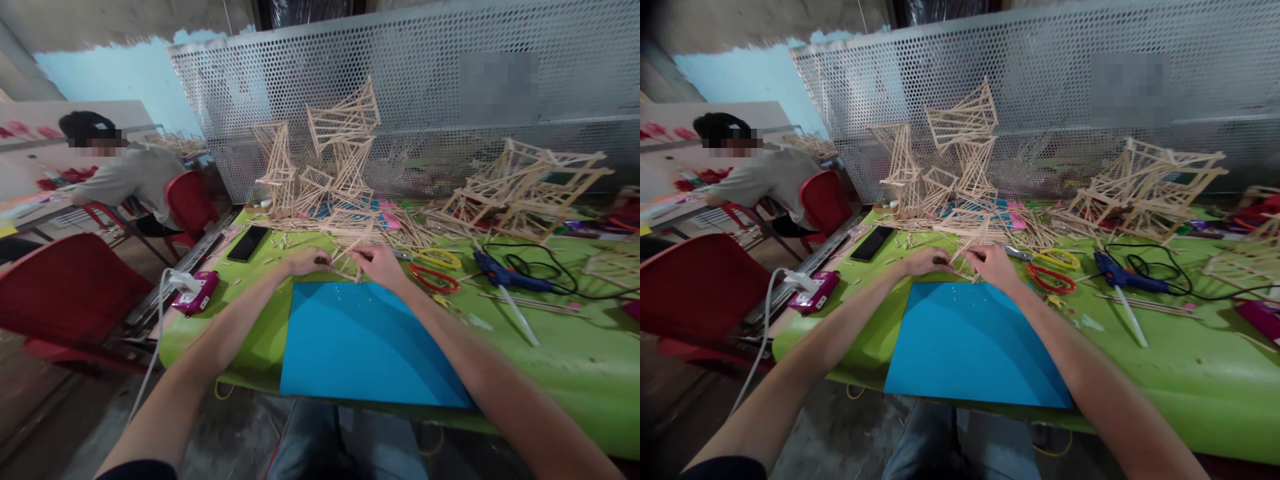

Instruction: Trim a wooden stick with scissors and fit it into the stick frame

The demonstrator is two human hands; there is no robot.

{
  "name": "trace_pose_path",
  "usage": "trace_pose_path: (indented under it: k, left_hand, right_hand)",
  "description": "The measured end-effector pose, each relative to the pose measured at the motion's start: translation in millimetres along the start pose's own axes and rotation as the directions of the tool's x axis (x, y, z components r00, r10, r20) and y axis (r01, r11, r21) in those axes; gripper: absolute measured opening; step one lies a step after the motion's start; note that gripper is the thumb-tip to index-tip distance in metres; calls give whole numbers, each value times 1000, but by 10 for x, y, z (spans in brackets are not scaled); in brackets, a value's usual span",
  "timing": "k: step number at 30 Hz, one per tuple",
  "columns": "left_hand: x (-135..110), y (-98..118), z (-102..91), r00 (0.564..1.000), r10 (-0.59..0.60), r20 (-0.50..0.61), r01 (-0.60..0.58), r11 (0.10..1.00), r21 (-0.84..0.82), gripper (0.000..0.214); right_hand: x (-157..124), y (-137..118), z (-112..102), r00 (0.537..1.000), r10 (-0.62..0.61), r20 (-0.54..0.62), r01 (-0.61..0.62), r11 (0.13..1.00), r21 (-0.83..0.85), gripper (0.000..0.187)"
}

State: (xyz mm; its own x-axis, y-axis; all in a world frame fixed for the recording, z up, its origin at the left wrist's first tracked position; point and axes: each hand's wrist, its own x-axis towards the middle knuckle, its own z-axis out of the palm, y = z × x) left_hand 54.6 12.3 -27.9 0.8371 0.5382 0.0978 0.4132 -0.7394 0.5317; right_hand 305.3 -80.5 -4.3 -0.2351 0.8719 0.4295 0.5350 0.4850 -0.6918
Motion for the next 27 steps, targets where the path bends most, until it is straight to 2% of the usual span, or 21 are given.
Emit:
trace_pose_path:
  k: [6, 8, 20, 27]
  left_hand:
    - [-15, 34, -6, 998, -57, -10, 57, 998, -5, 39]
    - [-14, 51, -3, 999, -54, -7, 54, 998, -15, 39]
    - [11, 63, 55, 996, -69, -54, 65, 994, -83, 34]
    - [0, 120, 55, 992, -100, -71, 91, 988, -122, 38]
  right_hand:
    - [34, -3, -57, 984, 61, -167, -24, 977, 213, 31]
    - [37, -5, -60, 980, 73, -188, -20, 963, 269, 29]
    - [33, -1, -27, 988, 72, -138, -19, 937, 348, 22]
    - [27, -20, 5, 990, 96, -104, -48, 920, 390, 19]
